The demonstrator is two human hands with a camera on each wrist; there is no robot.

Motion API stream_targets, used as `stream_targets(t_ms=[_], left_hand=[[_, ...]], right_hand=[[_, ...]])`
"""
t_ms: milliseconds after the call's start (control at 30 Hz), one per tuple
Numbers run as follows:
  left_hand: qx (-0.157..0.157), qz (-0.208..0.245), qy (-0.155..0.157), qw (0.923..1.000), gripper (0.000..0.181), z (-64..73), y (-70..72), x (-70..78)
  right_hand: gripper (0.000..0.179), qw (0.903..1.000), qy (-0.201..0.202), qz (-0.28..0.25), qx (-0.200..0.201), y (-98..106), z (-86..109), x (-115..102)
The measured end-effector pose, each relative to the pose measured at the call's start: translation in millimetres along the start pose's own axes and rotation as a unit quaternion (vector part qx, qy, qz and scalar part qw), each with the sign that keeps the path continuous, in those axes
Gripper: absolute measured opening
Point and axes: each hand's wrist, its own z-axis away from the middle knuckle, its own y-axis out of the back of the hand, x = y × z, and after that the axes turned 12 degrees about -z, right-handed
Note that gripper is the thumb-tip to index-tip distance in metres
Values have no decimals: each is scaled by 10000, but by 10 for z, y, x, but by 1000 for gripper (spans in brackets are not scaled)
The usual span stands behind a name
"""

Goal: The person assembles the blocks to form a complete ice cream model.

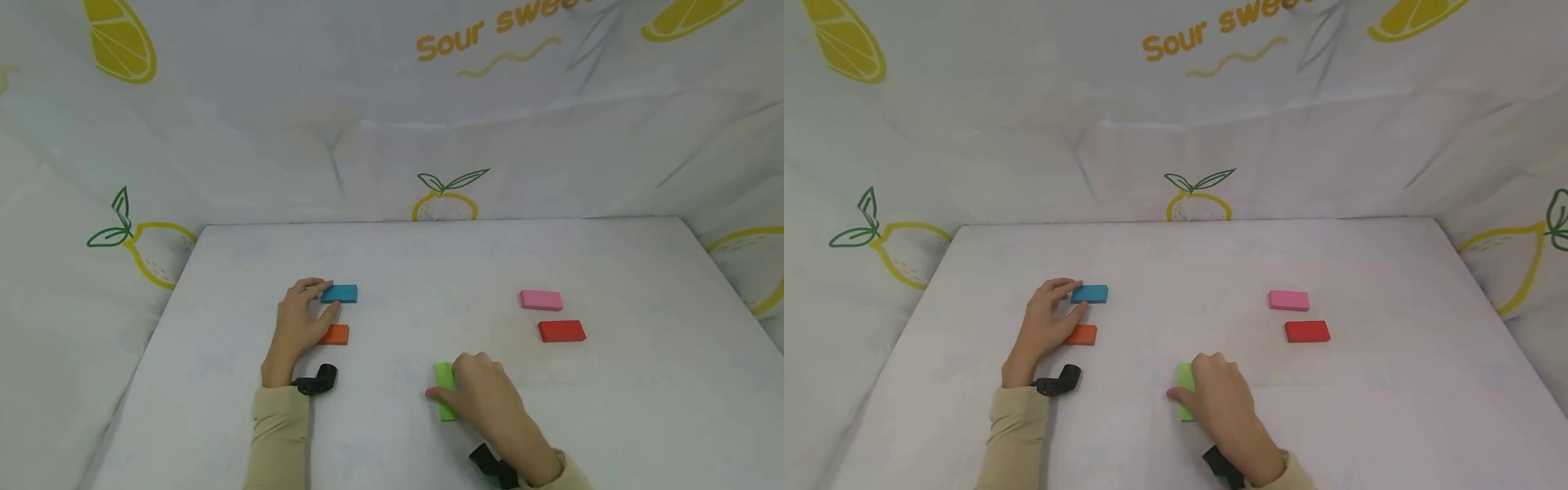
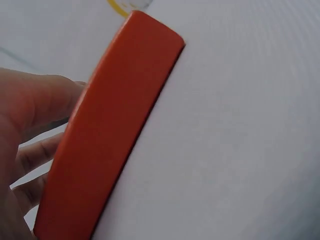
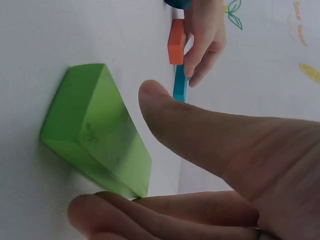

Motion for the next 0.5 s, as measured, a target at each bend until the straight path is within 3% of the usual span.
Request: stream_targets(t_ms=[200, 500], left_hand=[[-151, -48, 18, 9999, 44, -12, -23, 45], [-83, -1, -185, 9998, 41, -28, -58, 64]], right_hand=[[40, 10000, 1, -67, 45, -23, 1, 3], [36, 9999, 68, -98, 104, -18, -20, -3]])
